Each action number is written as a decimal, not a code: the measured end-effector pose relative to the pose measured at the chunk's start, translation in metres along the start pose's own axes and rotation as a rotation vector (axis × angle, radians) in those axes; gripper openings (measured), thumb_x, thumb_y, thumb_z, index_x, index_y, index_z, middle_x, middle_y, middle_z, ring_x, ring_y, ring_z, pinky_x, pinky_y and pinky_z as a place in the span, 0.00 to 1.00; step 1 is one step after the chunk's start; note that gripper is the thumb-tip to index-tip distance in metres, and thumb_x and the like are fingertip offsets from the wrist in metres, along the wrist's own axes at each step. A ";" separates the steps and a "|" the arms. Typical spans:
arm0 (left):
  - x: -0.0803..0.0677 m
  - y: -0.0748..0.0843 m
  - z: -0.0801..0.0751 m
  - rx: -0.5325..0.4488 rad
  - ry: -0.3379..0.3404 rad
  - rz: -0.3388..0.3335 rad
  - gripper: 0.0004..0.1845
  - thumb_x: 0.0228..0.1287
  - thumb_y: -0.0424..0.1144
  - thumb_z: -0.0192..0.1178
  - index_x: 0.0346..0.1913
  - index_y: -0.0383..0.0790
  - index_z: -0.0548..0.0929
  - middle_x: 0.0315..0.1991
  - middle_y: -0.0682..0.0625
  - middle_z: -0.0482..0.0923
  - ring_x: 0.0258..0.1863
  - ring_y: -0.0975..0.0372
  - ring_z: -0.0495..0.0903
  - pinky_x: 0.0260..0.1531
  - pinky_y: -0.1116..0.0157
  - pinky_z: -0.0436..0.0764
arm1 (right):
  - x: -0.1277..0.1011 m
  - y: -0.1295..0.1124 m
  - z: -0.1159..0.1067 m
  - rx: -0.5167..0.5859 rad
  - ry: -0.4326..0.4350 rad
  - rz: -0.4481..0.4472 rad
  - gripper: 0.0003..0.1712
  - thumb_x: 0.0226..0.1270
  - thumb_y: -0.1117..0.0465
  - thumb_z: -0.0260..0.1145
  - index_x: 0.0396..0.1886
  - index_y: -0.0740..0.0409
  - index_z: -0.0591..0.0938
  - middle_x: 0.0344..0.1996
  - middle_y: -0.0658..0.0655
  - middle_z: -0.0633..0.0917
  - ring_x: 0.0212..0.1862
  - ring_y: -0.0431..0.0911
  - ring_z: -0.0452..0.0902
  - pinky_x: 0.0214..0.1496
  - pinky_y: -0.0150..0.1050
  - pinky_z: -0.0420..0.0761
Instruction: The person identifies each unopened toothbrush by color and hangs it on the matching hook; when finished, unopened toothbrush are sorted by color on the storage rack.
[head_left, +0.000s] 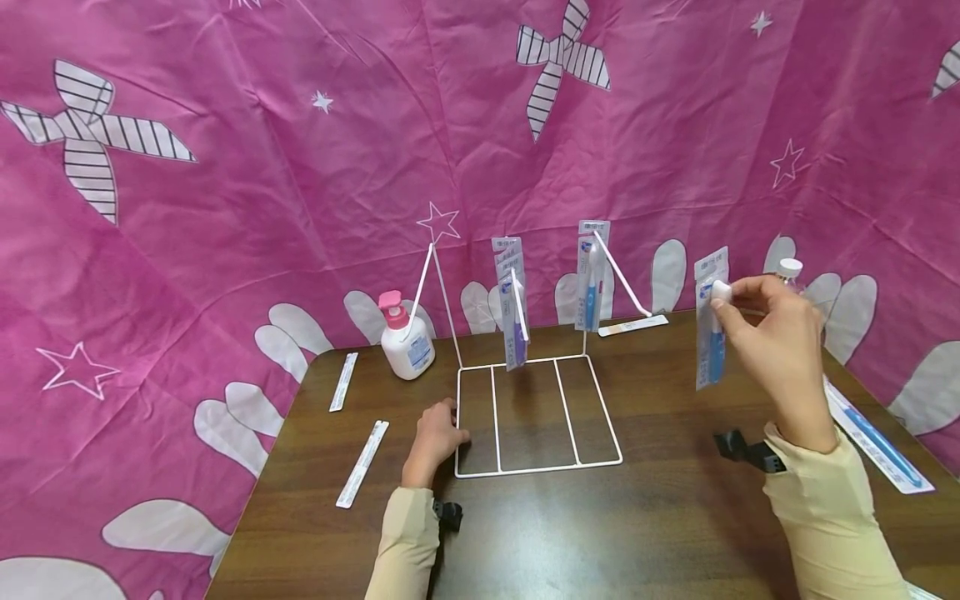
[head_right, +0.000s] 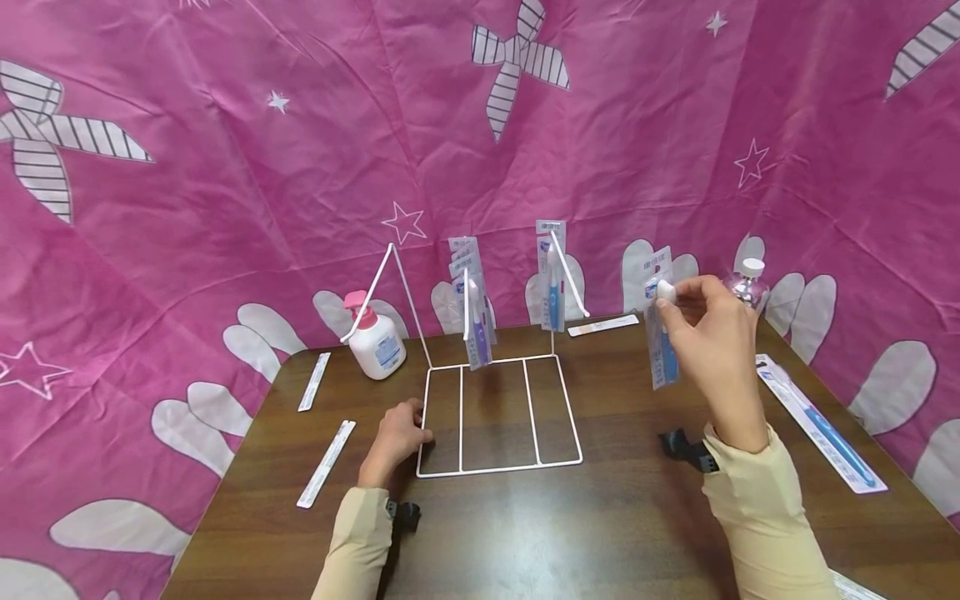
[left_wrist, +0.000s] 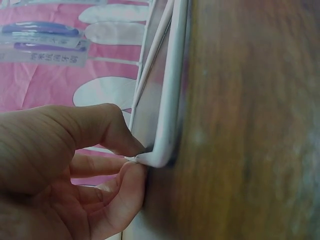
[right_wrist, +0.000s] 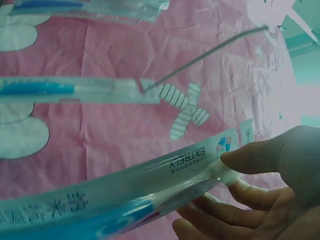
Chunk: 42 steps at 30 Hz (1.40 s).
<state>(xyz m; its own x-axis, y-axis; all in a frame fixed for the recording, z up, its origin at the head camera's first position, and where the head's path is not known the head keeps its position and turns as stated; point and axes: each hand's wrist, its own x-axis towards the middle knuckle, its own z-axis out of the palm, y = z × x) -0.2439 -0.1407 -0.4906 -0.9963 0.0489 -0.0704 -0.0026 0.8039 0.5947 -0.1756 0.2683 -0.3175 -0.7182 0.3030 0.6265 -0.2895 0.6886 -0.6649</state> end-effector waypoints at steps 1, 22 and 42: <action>0.000 0.000 0.000 0.003 0.003 0.007 0.28 0.48 0.31 0.74 0.55 0.29 0.79 0.33 0.45 0.79 0.33 0.52 0.78 0.35 0.54 0.79 | -0.002 -0.002 0.000 0.008 -0.004 -0.003 0.13 0.63 0.68 0.70 0.43 0.73 0.82 0.40 0.71 0.87 0.34 0.13 0.69 0.39 0.15 0.69; 0.002 -0.003 -0.002 -0.001 0.014 0.015 0.25 0.48 0.31 0.74 0.51 0.30 0.80 0.32 0.45 0.79 0.33 0.52 0.78 0.37 0.53 0.79 | -0.043 -0.059 -0.015 0.152 -0.033 -0.118 0.17 0.54 0.75 0.76 0.44 0.68 0.83 0.35 0.33 0.81 0.38 0.28 0.79 0.42 0.19 0.75; 0.002 -0.003 0.001 0.002 0.013 0.019 0.28 0.47 0.31 0.74 0.54 0.29 0.80 0.33 0.46 0.80 0.34 0.53 0.78 0.38 0.54 0.78 | -0.053 -0.054 0.005 0.135 -0.161 -0.167 0.19 0.52 0.74 0.77 0.43 0.65 0.81 0.34 0.62 0.87 0.37 0.22 0.77 0.39 0.18 0.75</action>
<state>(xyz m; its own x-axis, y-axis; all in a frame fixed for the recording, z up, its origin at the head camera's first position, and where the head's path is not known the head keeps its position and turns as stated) -0.2461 -0.1426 -0.4929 -0.9972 0.0567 -0.0487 0.0167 0.8040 0.5944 -0.1253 0.2124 -0.3168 -0.7414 0.0766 0.6667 -0.4864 0.6231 -0.6125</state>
